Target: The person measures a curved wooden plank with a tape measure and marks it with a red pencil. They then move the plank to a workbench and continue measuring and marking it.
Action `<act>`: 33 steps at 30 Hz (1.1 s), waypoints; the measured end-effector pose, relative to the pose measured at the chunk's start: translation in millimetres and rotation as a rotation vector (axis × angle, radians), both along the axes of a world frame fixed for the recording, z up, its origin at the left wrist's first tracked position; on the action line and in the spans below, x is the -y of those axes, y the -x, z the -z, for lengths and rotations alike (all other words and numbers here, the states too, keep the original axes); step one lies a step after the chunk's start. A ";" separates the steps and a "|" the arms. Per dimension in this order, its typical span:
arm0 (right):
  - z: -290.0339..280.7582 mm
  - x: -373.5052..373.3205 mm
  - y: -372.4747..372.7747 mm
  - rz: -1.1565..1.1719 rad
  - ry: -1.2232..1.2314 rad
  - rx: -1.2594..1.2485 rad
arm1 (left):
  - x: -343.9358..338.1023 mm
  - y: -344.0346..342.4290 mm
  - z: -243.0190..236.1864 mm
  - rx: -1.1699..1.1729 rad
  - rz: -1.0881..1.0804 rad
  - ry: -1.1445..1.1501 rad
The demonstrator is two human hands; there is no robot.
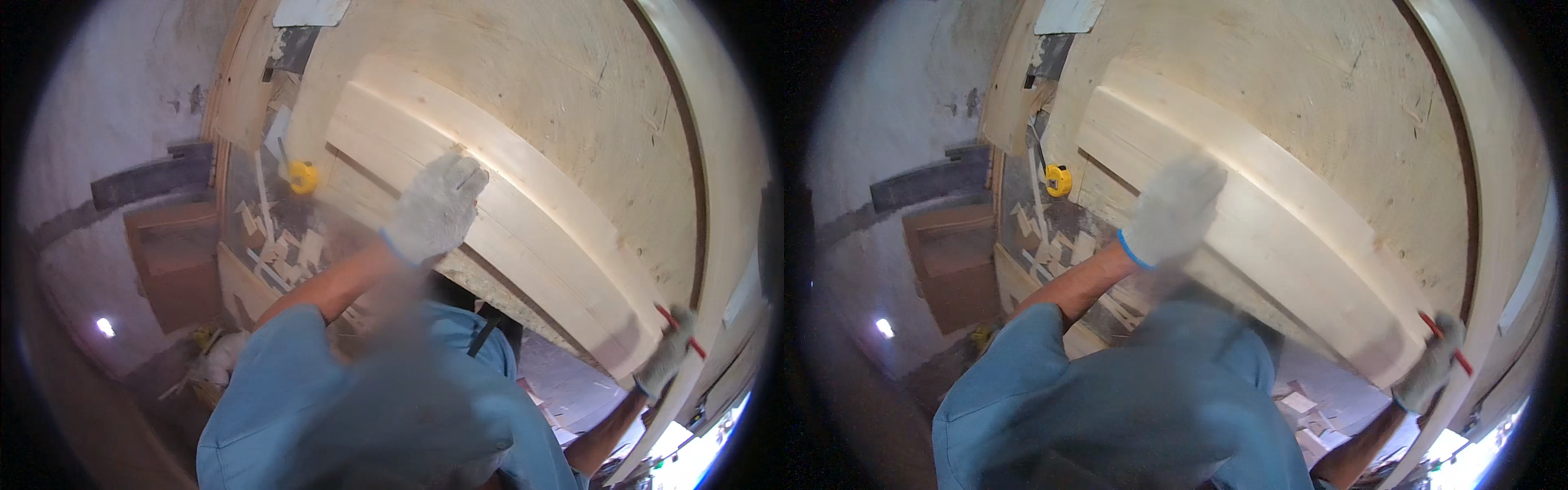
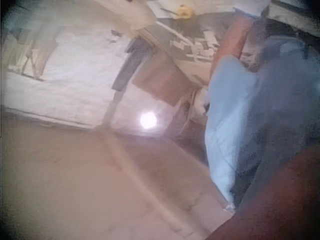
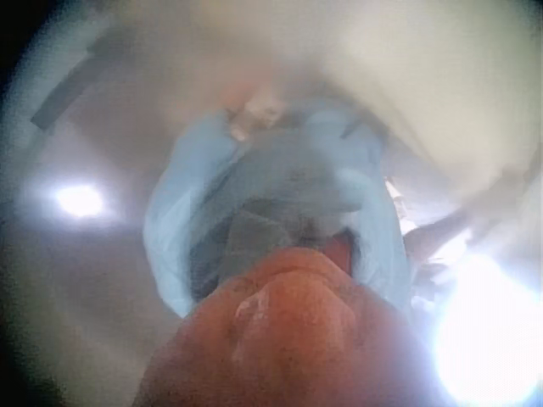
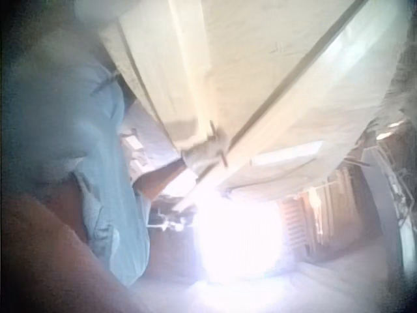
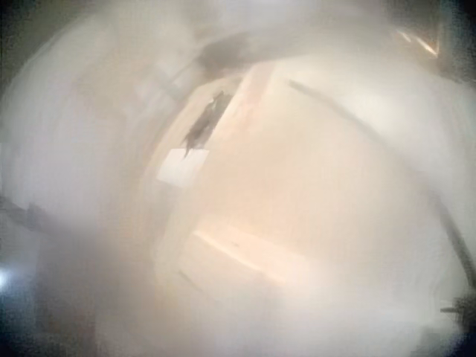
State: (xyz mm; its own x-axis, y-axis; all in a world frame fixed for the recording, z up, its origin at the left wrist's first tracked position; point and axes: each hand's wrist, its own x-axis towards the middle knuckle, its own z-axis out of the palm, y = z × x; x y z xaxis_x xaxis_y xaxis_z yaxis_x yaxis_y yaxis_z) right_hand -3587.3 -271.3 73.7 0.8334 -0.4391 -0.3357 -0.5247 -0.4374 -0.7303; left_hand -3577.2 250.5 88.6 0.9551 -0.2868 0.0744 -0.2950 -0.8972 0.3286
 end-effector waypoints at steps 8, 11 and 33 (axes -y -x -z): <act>-7.7 -387.5 -136.5 -0.624 -0.685 0.042 | -5.5 16.5 15.7 -0.123 0.002 -0.224; 1.0 -465.8 -163.4 -0.807 -0.783 0.120 | -5.3 -2.8 -15.5 -0.617 0.038 -0.169; 20.9 -454.1 -180.3 -1.585 -0.269 0.342 | -8.0 14.2 17.6 -0.191 -0.069 -0.008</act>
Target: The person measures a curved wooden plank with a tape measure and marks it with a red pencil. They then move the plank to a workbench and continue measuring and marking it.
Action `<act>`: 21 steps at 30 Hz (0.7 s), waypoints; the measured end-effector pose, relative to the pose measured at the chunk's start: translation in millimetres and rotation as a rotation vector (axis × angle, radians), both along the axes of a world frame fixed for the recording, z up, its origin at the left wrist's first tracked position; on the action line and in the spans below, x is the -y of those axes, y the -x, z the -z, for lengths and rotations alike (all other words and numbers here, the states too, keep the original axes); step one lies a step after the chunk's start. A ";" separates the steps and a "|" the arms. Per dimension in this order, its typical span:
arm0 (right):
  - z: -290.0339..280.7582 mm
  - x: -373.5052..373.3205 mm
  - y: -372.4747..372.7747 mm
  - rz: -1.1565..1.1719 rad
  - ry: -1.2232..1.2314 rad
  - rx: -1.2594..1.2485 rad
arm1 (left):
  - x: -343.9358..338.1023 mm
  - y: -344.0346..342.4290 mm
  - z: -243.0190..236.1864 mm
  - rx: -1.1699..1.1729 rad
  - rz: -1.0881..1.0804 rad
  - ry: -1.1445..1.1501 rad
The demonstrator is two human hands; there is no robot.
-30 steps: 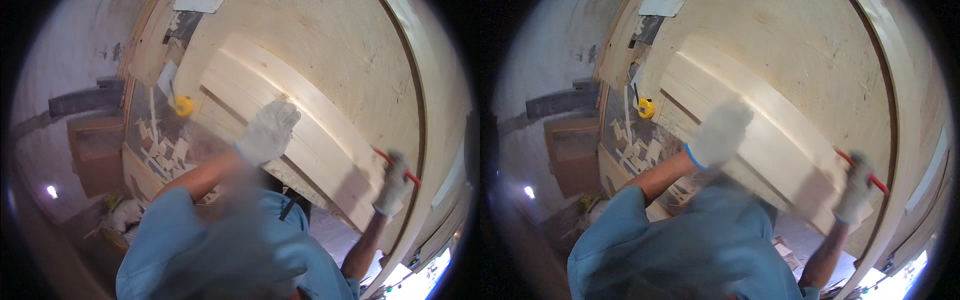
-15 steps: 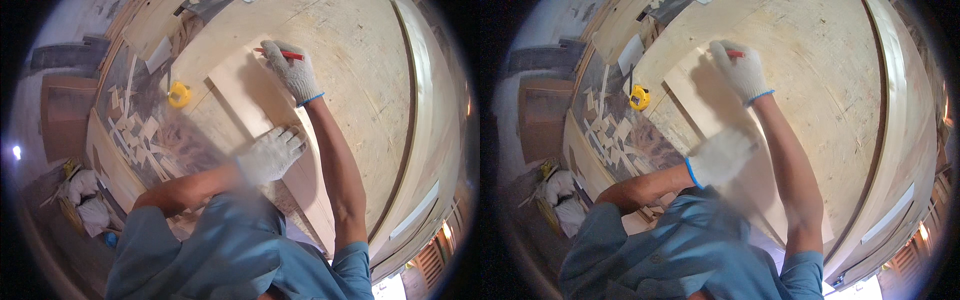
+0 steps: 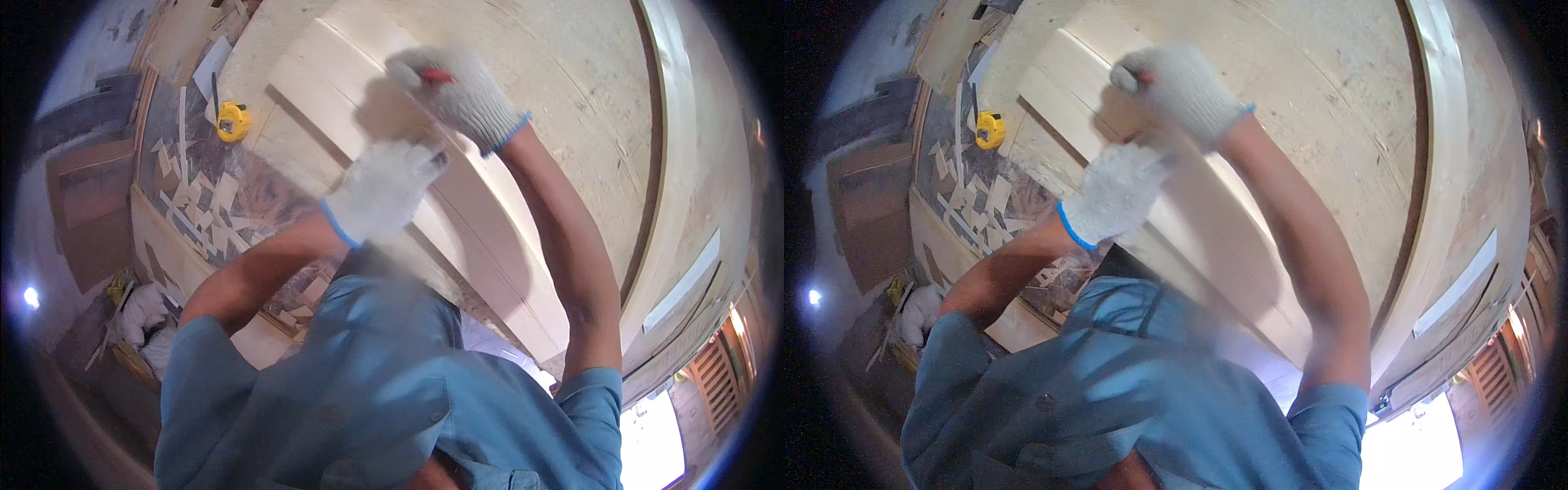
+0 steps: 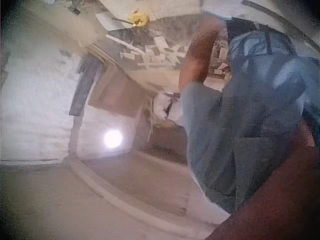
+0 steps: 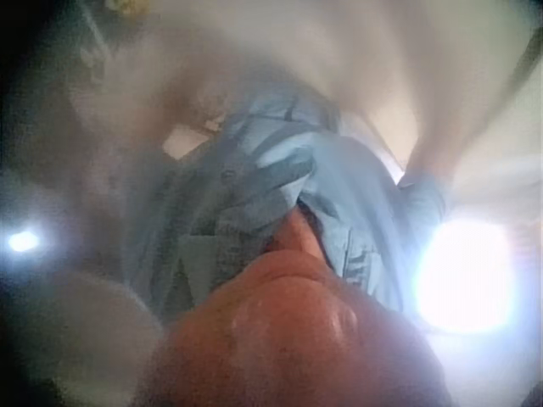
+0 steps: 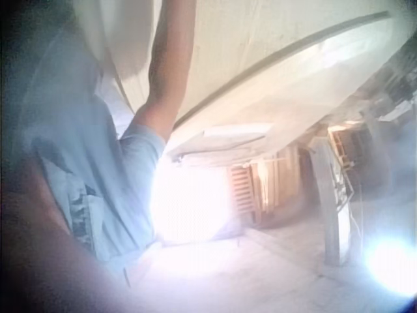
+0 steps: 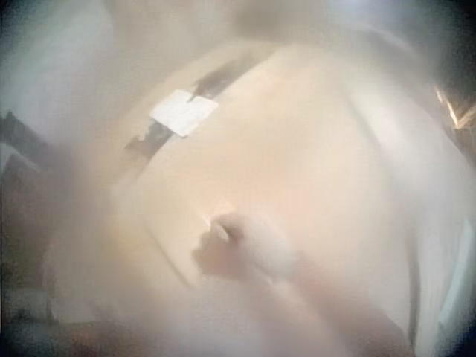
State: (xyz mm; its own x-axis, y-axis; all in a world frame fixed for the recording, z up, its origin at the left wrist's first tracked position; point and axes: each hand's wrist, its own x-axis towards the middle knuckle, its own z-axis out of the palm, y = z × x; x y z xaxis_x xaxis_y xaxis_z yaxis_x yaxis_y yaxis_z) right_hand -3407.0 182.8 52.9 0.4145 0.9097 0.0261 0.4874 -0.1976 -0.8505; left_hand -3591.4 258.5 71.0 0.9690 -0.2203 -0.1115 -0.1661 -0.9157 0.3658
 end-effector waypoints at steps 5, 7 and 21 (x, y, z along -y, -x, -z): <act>-21.3 118.2 27.6 0.011 0.136 -0.054 | 9.5 -5.4 1.4 0.118 -0.067 0.076; -5.6 175.8 39.3 0.016 0.070 -0.022 | 11.1 -4.4 3.3 0.170 -0.037 0.035; -58.2 433.5 107.0 0.147 0.355 0.000 | 27.5 2.6 6.2 0.124 -0.097 -0.057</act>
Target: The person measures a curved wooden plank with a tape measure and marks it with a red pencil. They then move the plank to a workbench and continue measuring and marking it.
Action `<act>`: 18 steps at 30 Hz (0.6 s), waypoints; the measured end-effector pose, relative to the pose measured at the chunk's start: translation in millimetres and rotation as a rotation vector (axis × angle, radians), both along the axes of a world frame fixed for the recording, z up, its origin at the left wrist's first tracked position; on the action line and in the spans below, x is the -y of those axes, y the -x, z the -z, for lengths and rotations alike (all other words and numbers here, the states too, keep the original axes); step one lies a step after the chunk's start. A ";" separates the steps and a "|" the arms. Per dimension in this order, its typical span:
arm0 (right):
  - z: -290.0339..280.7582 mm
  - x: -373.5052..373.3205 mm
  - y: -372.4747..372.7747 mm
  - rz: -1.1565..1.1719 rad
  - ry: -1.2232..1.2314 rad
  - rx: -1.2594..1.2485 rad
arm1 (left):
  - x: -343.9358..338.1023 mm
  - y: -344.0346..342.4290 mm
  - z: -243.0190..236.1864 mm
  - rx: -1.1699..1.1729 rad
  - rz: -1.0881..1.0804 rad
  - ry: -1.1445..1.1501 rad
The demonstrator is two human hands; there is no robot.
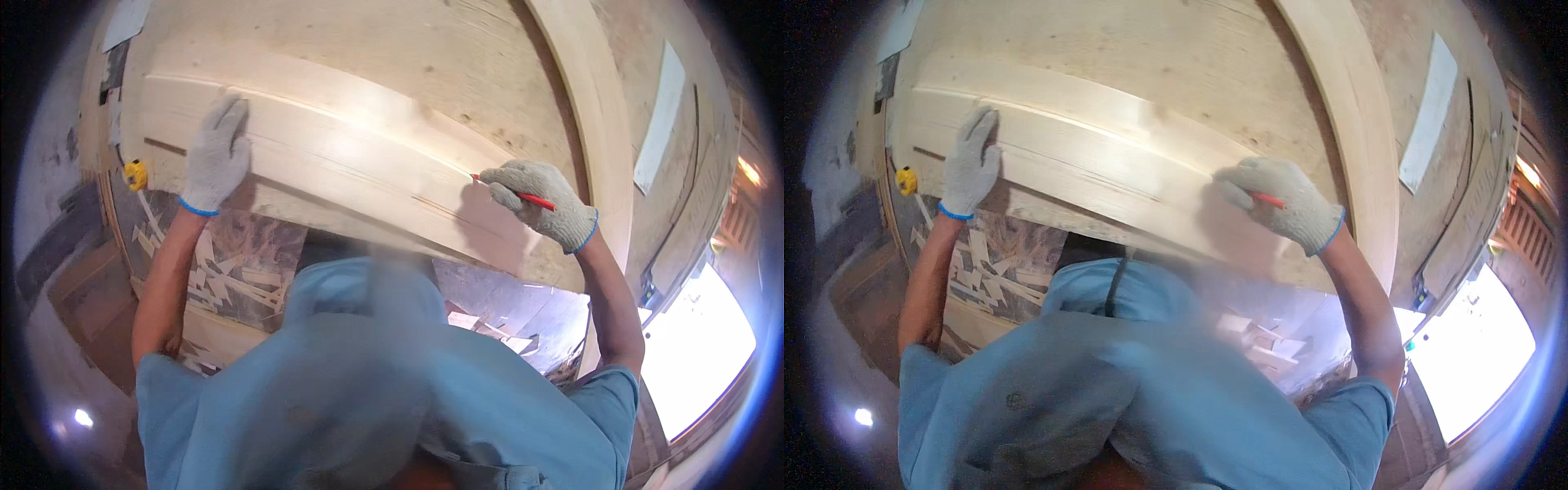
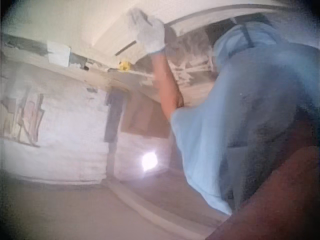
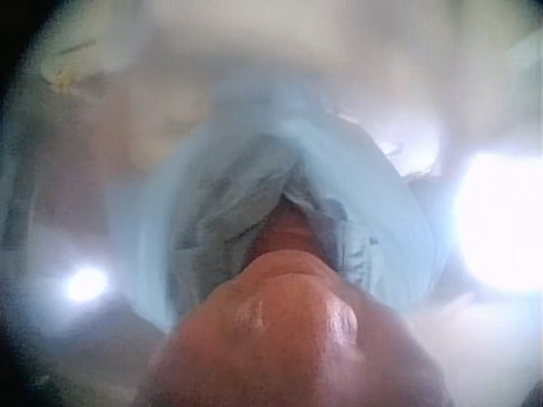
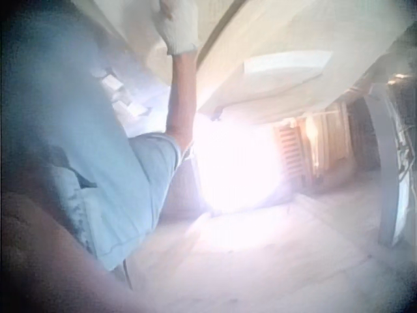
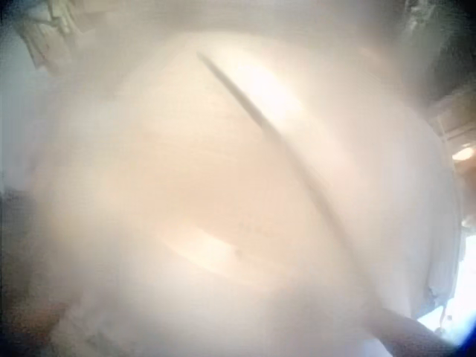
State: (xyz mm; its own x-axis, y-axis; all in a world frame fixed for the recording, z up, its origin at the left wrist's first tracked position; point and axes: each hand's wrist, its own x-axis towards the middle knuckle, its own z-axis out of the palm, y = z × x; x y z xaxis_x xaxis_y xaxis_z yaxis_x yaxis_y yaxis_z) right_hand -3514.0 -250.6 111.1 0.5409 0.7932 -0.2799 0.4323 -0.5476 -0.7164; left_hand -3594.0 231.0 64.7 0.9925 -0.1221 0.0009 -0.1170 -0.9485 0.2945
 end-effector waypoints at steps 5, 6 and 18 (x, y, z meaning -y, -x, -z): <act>-12.6 75.9 24.9 0.111 0.118 -0.076 | -2.0 3.5 6.9 -0.019 -0.008 -0.058; -12.7 88.3 29.3 0.123 0.088 -0.037 | -2.6 3.5 7.4 -0.016 -0.006 -0.070; 9.9 187.6 80.1 0.477 0.291 -0.165 | -4.5 1.2 16.8 0.038 0.030 -0.097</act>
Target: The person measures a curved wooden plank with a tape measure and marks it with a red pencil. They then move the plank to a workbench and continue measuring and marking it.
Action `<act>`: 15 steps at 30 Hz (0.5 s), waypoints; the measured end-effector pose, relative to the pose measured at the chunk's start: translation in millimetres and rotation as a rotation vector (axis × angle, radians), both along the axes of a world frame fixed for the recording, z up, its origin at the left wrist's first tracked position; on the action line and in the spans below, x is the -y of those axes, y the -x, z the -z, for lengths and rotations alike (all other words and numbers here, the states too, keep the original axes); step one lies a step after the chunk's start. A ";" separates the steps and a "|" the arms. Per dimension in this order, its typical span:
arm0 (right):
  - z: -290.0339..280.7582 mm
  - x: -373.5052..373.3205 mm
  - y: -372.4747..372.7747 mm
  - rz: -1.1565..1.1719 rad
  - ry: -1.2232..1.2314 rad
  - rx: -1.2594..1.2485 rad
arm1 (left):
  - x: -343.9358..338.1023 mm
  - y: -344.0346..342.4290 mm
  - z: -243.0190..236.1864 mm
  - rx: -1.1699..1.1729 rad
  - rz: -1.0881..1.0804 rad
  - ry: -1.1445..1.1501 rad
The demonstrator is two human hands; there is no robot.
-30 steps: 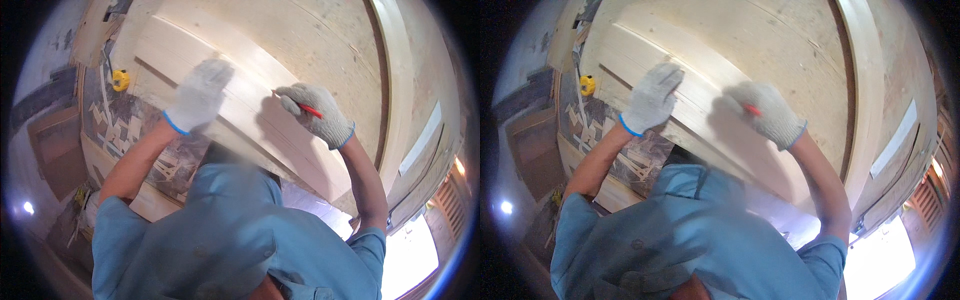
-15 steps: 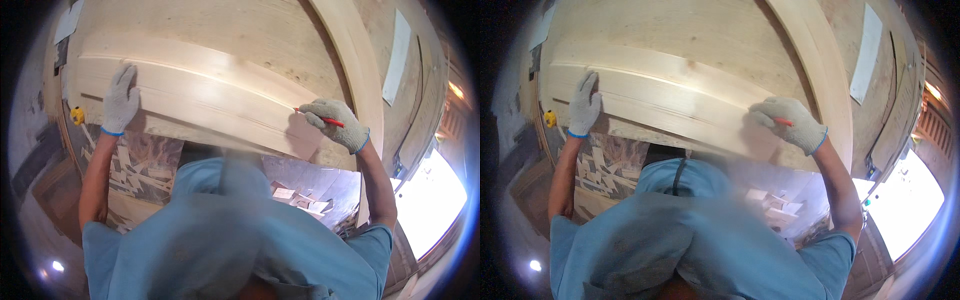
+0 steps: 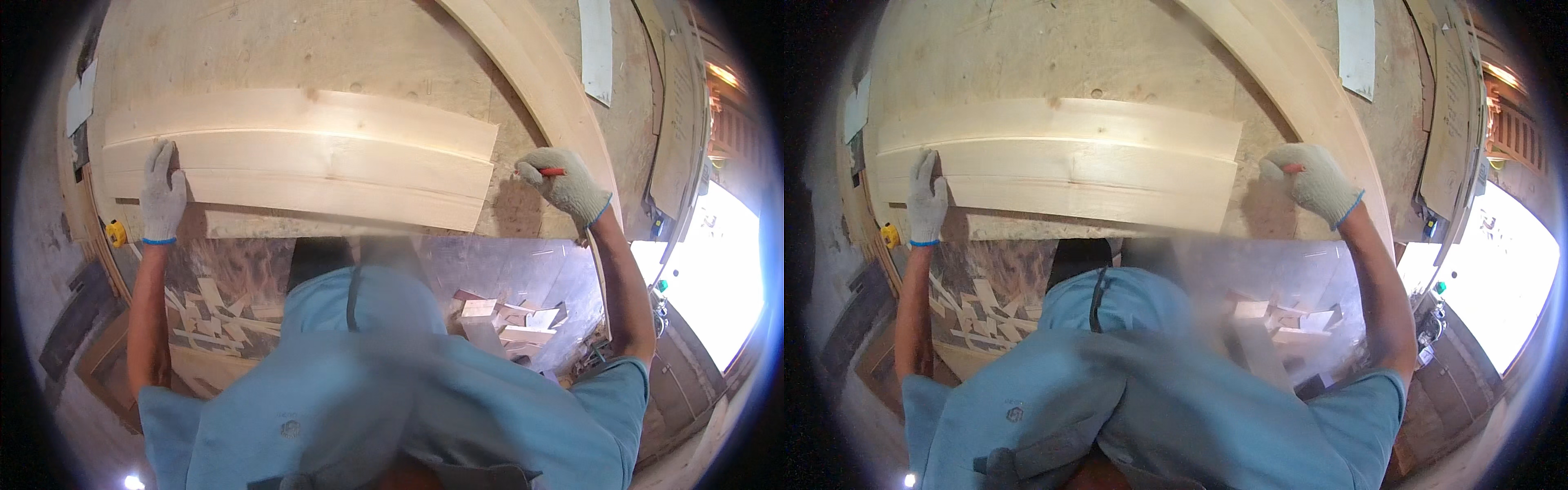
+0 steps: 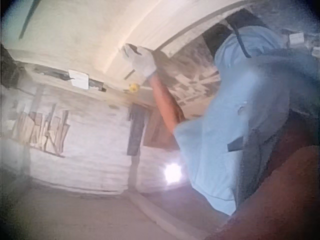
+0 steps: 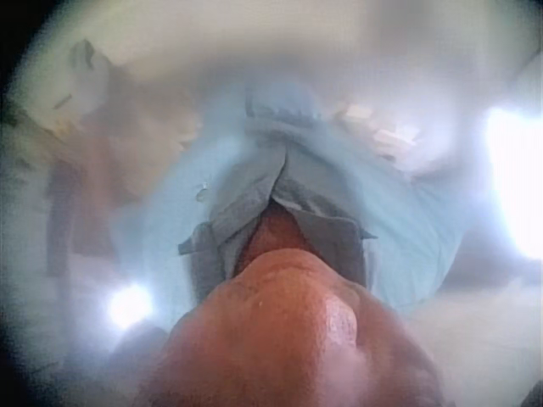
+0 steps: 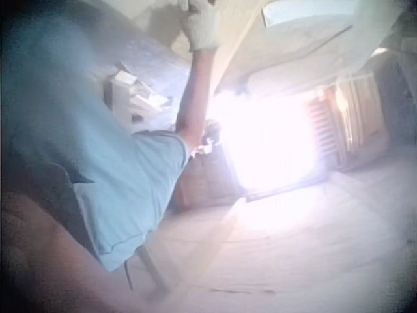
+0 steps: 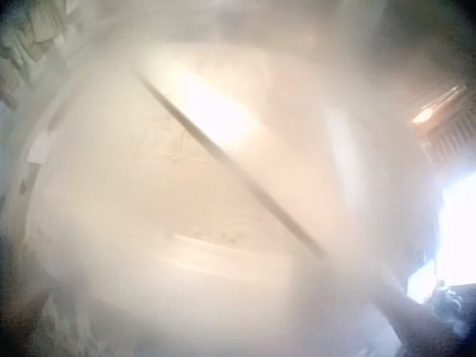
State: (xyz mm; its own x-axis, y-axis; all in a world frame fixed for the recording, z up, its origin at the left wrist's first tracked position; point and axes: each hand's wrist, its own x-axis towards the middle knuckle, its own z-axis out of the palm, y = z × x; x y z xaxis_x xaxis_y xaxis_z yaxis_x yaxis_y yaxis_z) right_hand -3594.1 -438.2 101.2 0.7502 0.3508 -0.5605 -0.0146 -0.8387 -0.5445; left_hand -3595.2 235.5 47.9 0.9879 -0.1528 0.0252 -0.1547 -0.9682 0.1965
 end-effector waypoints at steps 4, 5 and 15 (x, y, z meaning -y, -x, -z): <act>-7.4 -22.9 28.0 0.304 0.018 0.124 | 2.7 6.5 0.8 0.020 -0.056 0.042; 2.7 -28.9 37.4 0.408 -0.021 0.131 | 2.9 9.3 0.8 0.026 -0.078 0.038; 50.9 -96.9 123.7 0.906 -0.086 0.101 | 121.2 143.6 -23.4 -0.184 -0.881 0.997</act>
State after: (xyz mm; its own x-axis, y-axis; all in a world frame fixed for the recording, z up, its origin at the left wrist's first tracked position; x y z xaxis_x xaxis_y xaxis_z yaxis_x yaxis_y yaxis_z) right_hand -3717.8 -341.3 50.3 0.8027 -0.3582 -0.4768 -0.5964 -0.4862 -0.6387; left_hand -3738.8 114.3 71.3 0.7481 0.5365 -0.3905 0.5462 -0.1635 0.8215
